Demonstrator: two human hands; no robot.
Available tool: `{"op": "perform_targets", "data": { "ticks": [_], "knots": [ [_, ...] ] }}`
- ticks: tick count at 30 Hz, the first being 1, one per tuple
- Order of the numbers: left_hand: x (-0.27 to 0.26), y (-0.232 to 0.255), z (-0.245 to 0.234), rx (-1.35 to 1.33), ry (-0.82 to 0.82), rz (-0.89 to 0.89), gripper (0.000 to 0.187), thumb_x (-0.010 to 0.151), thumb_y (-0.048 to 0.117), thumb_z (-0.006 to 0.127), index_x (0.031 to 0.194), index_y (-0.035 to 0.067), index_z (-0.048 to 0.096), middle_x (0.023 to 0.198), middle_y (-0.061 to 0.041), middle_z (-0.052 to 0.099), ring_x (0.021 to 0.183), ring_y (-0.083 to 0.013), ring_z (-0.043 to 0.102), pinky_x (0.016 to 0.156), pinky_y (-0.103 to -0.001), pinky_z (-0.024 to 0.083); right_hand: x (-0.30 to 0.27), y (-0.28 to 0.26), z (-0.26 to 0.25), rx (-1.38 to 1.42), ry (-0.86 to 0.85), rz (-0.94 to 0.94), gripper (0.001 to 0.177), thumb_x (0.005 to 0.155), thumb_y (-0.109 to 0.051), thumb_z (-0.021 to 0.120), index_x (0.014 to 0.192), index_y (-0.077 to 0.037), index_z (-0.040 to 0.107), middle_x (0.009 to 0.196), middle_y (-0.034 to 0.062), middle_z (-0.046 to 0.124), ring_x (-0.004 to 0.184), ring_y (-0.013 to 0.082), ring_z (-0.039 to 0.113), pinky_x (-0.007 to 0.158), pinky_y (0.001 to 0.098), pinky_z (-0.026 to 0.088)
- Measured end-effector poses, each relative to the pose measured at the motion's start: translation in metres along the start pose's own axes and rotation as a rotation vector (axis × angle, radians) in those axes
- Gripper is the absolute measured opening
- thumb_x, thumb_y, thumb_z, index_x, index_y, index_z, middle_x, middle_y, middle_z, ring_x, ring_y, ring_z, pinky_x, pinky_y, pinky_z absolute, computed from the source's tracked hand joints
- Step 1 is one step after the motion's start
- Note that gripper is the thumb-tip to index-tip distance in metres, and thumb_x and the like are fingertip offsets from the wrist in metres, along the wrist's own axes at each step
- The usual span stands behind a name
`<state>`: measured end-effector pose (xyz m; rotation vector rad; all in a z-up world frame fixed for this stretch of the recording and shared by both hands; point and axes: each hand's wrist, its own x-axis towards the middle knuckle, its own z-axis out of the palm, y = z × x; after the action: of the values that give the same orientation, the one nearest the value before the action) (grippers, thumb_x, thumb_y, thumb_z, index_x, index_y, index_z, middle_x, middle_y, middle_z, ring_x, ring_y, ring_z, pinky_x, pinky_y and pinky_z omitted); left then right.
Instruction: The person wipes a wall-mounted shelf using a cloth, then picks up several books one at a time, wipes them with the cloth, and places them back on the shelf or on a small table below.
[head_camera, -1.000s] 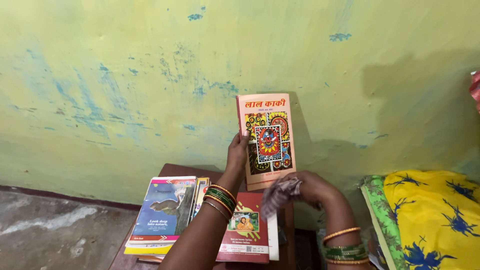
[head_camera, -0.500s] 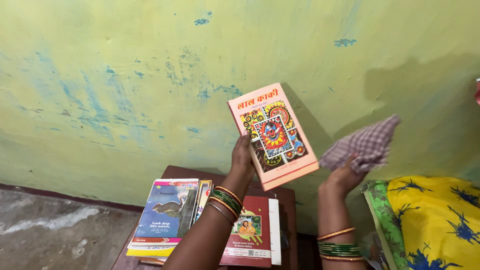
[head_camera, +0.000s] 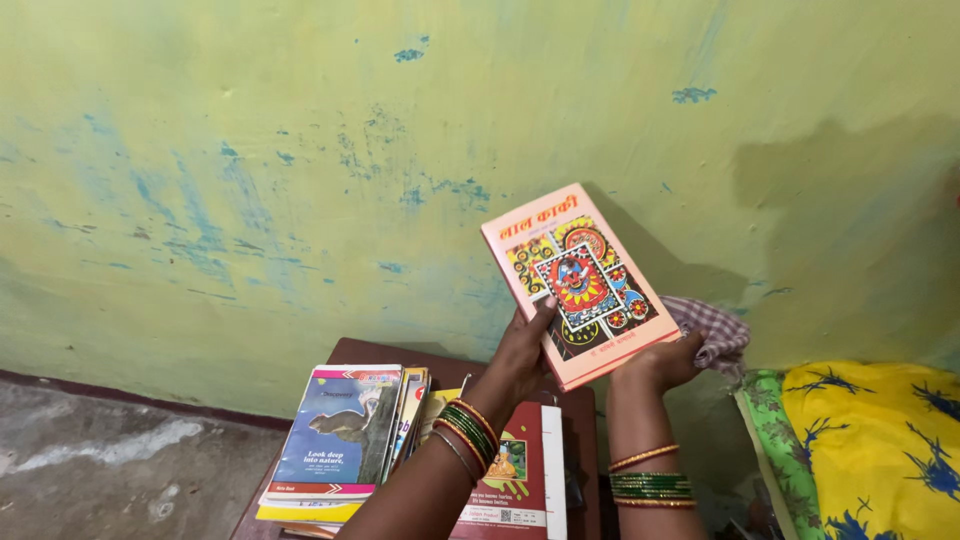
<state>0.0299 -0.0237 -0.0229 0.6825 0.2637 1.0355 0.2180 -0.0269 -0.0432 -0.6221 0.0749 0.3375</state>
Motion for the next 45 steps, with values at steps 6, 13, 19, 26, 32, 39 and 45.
{"op": "perform_targets", "data": {
  "ticks": [6,13,19,26,32,39,45],
  "knots": [
    [0.007,0.018,-0.010,0.347,0.022,-0.088,0.040,0.099,0.030,0.062,0.132,0.010,0.053,0.110,-0.003,0.072,0.092,-0.0137,0.071,0.076,-0.035,0.063,0.036,0.040,-0.032,-0.108,0.041,0.074,0.046,0.105,-0.026,0.046,0.139,0.005,0.047,0.135,0.0178,0.063,0.111,0.0273,0.070,0.094,0.0378,0.059],
    [0.003,0.020,-0.072,0.710,-0.079,-0.034,0.045,0.100,0.024,0.070,0.137,0.001,0.060,0.109,-0.009,0.072,0.094,-0.0161,0.058,0.081,-0.034,0.050,0.042,0.052,-0.071,-0.588,-0.194,0.113,0.043,0.102,-0.026,0.056,0.140,-0.009,0.051,0.137,0.0035,0.061,0.119,0.0187,0.063,0.097,0.0327,0.051],
    [-0.002,-0.026,-0.132,0.718,-0.082,-0.130,0.045,0.095,0.017,0.071,0.135,0.002,0.058,0.121,-0.008,0.072,0.113,-0.0157,0.066,0.098,-0.032,0.054,0.033,0.068,-0.087,-0.460,-0.254,0.300,0.033,0.103,-0.030,0.059,0.128,-0.009,0.064,0.121,0.0033,0.068,0.105,0.0178,0.066,0.086,0.0339,0.055],
    [0.005,-0.090,-0.200,0.913,0.059,-0.124,0.048,0.094,0.008,0.068,0.139,0.001,0.052,0.125,-0.019,0.068,0.113,-0.0233,0.066,0.098,-0.037,0.057,0.036,0.103,-0.158,-0.260,-0.223,0.372,0.030,0.099,-0.016,0.057,0.125,-0.002,0.062,0.121,0.0080,0.069,0.108,0.0231,0.069,0.093,0.0380,0.059],
    [-0.015,-0.114,-0.231,1.027,0.206,-0.229,0.062,0.096,0.004,0.060,0.153,0.010,0.036,0.129,-0.017,0.064,0.114,-0.0252,0.065,0.095,-0.036,0.056,0.035,0.122,-0.208,-0.332,-0.226,0.422,0.028,0.101,-0.016,0.058,0.123,0.002,0.061,0.118,0.0118,0.068,0.106,0.0256,0.069,0.094,0.0392,0.057],
    [-0.037,-0.113,-0.251,1.034,0.149,-0.107,0.044,0.089,0.006,0.073,0.130,0.005,0.057,0.115,-0.018,0.073,0.109,-0.0295,0.068,0.092,-0.041,0.056,0.017,0.128,-0.228,-0.788,-0.255,0.406,0.035,0.102,-0.027,0.058,0.119,0.003,0.065,0.112,0.0068,0.069,0.099,0.0182,0.064,0.083,0.0327,0.050],
    [-0.048,-0.121,-0.272,1.252,0.226,-0.125,0.033,0.097,0.013,0.064,0.129,0.007,0.061,0.116,-0.018,0.073,0.108,-0.0342,0.070,0.092,-0.040,0.054,0.025,0.155,-0.268,-0.913,-0.314,0.412,0.035,0.106,-0.030,0.050,0.123,-0.003,0.064,0.107,0.0038,0.065,0.092,0.0147,0.059,0.081,0.0303,0.047]
  ]
}}
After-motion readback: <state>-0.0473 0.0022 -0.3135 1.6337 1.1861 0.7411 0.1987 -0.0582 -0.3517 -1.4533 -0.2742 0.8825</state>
